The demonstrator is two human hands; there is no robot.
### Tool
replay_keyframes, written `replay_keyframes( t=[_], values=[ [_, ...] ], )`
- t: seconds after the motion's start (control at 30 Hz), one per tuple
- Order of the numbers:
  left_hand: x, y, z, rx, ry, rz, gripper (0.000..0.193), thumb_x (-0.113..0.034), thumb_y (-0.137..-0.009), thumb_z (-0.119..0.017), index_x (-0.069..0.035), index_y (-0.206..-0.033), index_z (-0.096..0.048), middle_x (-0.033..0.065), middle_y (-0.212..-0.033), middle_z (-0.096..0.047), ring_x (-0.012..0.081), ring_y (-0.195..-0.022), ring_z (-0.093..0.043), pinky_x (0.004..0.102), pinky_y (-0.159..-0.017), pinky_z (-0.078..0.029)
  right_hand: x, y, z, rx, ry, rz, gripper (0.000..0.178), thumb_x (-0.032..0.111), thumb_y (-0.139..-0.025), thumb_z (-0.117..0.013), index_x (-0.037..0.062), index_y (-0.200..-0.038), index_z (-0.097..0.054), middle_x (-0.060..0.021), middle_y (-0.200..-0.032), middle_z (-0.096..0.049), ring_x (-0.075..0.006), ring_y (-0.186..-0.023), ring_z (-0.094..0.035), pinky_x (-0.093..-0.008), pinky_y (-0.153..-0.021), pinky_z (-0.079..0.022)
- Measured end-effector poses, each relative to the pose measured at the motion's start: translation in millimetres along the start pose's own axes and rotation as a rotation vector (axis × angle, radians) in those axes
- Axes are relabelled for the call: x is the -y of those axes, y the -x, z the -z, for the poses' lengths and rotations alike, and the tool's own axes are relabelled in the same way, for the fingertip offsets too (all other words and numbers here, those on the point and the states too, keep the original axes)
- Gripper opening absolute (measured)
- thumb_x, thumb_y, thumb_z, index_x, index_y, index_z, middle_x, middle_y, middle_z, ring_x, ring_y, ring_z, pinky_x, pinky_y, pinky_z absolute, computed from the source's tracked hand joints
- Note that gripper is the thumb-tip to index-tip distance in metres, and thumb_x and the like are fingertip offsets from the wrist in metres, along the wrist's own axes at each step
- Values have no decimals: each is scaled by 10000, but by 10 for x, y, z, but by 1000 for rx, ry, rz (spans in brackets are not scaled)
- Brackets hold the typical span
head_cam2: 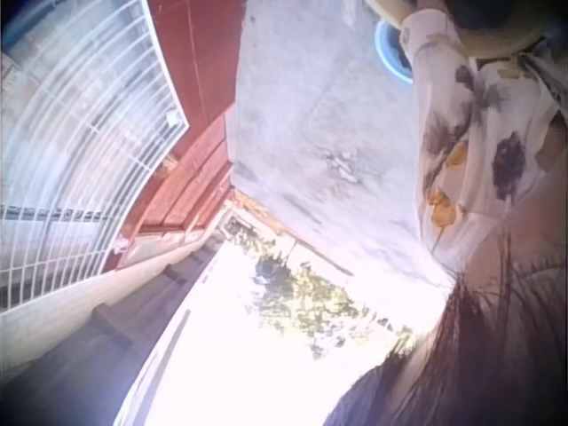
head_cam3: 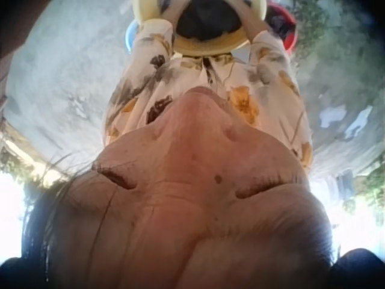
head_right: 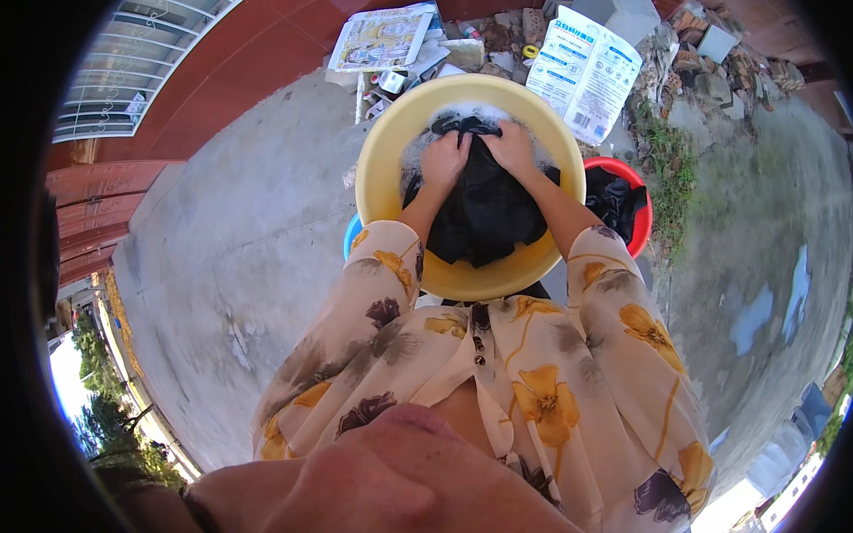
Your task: The person washes black clothes by hand in a yellow basin filled with soapy water, scrubbing and rinsing them.
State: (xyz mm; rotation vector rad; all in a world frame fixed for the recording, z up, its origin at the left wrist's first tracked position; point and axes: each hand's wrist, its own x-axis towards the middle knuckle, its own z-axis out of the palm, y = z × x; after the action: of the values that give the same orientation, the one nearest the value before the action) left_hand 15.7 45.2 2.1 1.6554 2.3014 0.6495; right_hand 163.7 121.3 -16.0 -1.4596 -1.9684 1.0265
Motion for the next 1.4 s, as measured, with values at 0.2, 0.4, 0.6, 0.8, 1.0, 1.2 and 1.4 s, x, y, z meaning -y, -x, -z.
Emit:
replay_keyframes(
  t=[0.2,0.4,0.6,0.8,1.0,1.2,1.4],
  values=[
    [83,-40,1042,432,1628,498,473,-433,-913,-566,-94,-1244,-565,39,-1123,-599,177,-1171,-481,410,-1031,-329,955,582,600,-48,-35,549,348,134,-704,-770,67,-1017,-635,-145,-959,-597,-340,-940,-601,-408,-812,-477],
    [-237,660,1264,14,391,100,703,-477,-846,-669,-95,-1403,-473,204,-1373,-470,367,-1265,-456,471,-1016,-398,1101,1342,945,368,7,616,425,243,-775,-743,150,-1173,-630,-130,-1255,-532,-326,-1152,-512,-455,-999,-392],
    [-348,1165,663,146,-127,178,605,-348,-889,-627,-279,-1455,-422,214,-1560,-198,502,-1391,-243,748,-961,-310,703,1146,435,51,424,196,648,546,-841,-627,290,-1419,-484,-226,-1463,-405,-430,-1298,-426,-583,-1037,-342],
    [-263,810,254,93,-276,83,494,-165,-858,-576,-139,-1341,-477,145,-1366,-463,353,-1177,-487,571,-831,-449,485,800,166,17,606,178,499,491,-840,-605,221,-1259,-627,-221,-1190,-591,-419,-992,-608,-573,-841,-469],
    [-38,262,19,-7,-171,138,264,-192,-909,-484,-108,-1135,-593,107,-1030,-672,313,-950,-655,538,-813,-469,345,380,-28,-3,392,-96,460,482,-882,-539,92,-1043,-721,-255,-847,-686,-433,-776,-664,-517,-770,-525],
    [-86,-13,292,178,214,381,556,-536,-945,-498,-71,-1217,-633,239,-1086,-676,395,-1011,-653,467,-906,-495,193,256,66,-52,-16,-71,404,386,-914,-592,-3,-858,-687,-178,-705,-660,-312,-628,-621,-425,-661,-488],
    [-62,235,1261,239,1274,632,691,-512,-934,-546,104,-1248,-550,202,-1258,-601,246,-1137,-573,384,-947,-444,1125,981,777,2,-20,529,235,255,-826,-731,40,-764,-658,-129,-784,-632,-284,-775,-588,-425,-724,-445]
  ],
)
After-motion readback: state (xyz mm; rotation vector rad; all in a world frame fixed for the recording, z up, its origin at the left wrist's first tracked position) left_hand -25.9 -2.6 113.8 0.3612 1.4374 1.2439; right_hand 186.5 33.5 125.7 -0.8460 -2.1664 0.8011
